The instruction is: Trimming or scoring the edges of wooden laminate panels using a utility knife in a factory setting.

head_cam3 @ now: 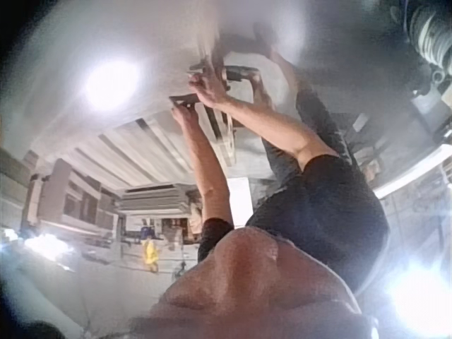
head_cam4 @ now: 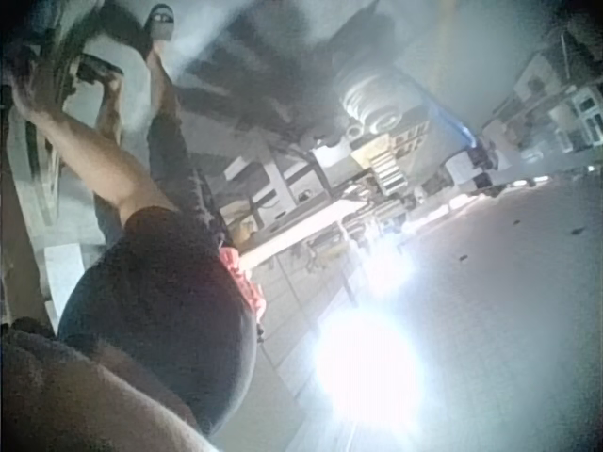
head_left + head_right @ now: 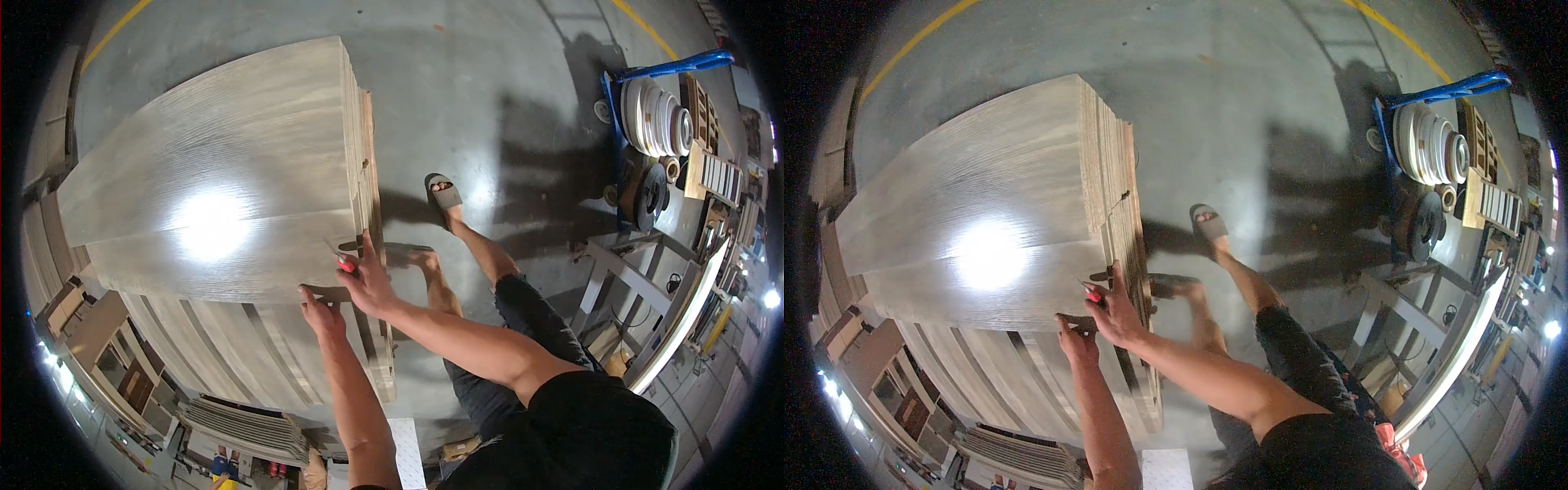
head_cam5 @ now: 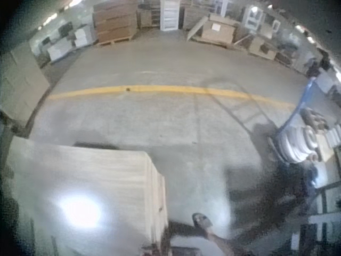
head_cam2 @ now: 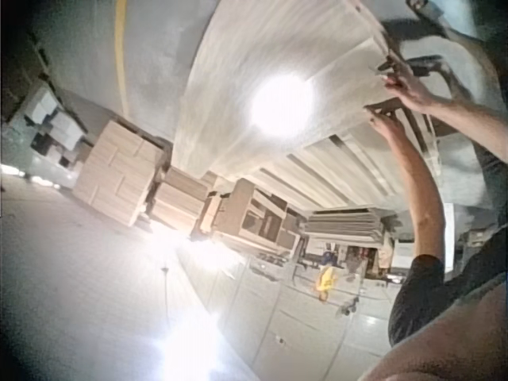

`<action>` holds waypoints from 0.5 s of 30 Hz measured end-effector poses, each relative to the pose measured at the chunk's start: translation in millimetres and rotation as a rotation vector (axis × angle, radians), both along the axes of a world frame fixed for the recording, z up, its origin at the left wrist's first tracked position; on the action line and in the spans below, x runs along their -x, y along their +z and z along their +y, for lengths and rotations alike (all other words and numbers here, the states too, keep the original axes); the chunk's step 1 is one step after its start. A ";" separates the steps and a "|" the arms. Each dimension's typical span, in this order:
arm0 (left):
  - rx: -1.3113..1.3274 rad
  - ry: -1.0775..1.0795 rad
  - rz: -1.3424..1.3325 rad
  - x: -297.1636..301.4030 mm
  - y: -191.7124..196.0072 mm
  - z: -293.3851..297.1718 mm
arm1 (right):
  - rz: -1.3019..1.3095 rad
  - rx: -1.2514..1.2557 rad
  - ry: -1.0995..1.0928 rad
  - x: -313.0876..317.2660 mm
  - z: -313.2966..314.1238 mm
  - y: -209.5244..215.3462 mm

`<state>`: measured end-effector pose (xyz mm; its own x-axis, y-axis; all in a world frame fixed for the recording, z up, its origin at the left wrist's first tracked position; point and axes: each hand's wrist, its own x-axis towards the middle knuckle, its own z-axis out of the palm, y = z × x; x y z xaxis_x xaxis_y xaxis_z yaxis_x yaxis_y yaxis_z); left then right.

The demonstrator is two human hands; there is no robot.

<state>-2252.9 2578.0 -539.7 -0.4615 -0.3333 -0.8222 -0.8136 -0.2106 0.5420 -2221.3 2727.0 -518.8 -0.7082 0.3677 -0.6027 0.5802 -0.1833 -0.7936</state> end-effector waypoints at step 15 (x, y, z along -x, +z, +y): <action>0.027 -0.064 0.004 1.5 -13.5 -19.6 | 0.046 -0.083 0.252 5.2 22.7 12.0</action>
